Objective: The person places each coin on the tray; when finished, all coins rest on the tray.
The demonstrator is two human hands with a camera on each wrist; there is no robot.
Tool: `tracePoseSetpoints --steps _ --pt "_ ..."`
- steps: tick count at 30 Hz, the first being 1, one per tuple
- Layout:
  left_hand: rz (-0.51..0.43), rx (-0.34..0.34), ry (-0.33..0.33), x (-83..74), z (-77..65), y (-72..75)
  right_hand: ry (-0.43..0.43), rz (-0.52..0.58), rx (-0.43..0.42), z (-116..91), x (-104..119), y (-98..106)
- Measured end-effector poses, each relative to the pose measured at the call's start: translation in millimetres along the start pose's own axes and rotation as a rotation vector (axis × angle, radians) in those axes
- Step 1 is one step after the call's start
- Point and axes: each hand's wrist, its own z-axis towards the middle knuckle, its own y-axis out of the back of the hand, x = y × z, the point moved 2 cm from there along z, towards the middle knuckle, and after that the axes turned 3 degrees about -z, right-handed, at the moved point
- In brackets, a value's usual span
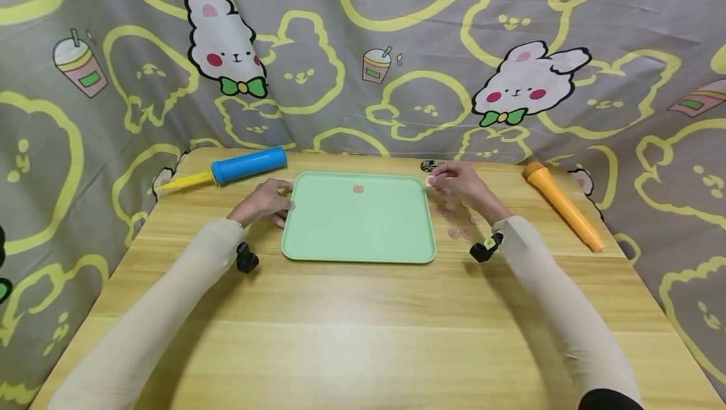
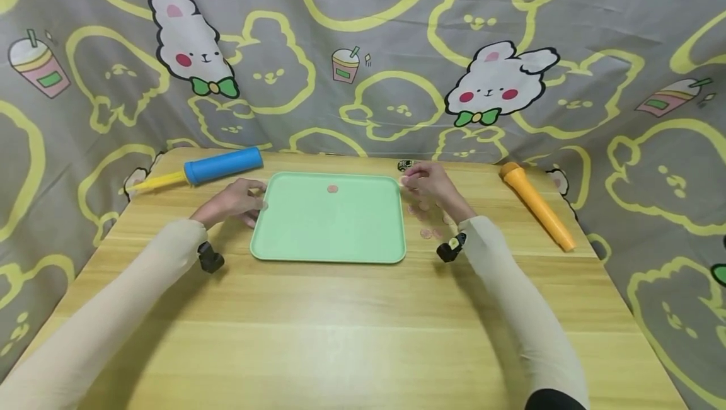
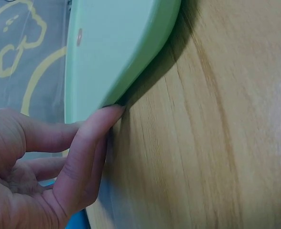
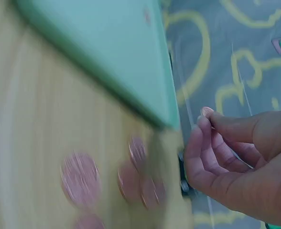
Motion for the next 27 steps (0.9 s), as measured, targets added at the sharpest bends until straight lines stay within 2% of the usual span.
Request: tracePoseSetpoints --steps 3,6,13,19,23,27 --pt "0.006 -0.009 0.013 0.5 0.7 -0.7 -0.033 0.155 0.105 1 7 -20" --pt "0.006 -0.016 0.015 0.5 0.9 -1.4 -0.056 0.233 0.163 3 13 -38" --pt "-0.026 -0.022 -0.008 2.1 -0.4 1.0 -0.056 0.230 0.242 13 29 -69" --pt "-0.139 -0.021 -0.012 7.1 -3.7 4.4 -0.079 0.255 0.267 23 41 -92" --pt "-0.235 -0.043 -0.024 8.7 -4.5 4.4 -0.075 0.252 0.266 24 45 -104" --pt "-0.266 -0.044 -0.040 10.1 -3.6 5.5 -0.059 0.226 0.259 24 49 -114"
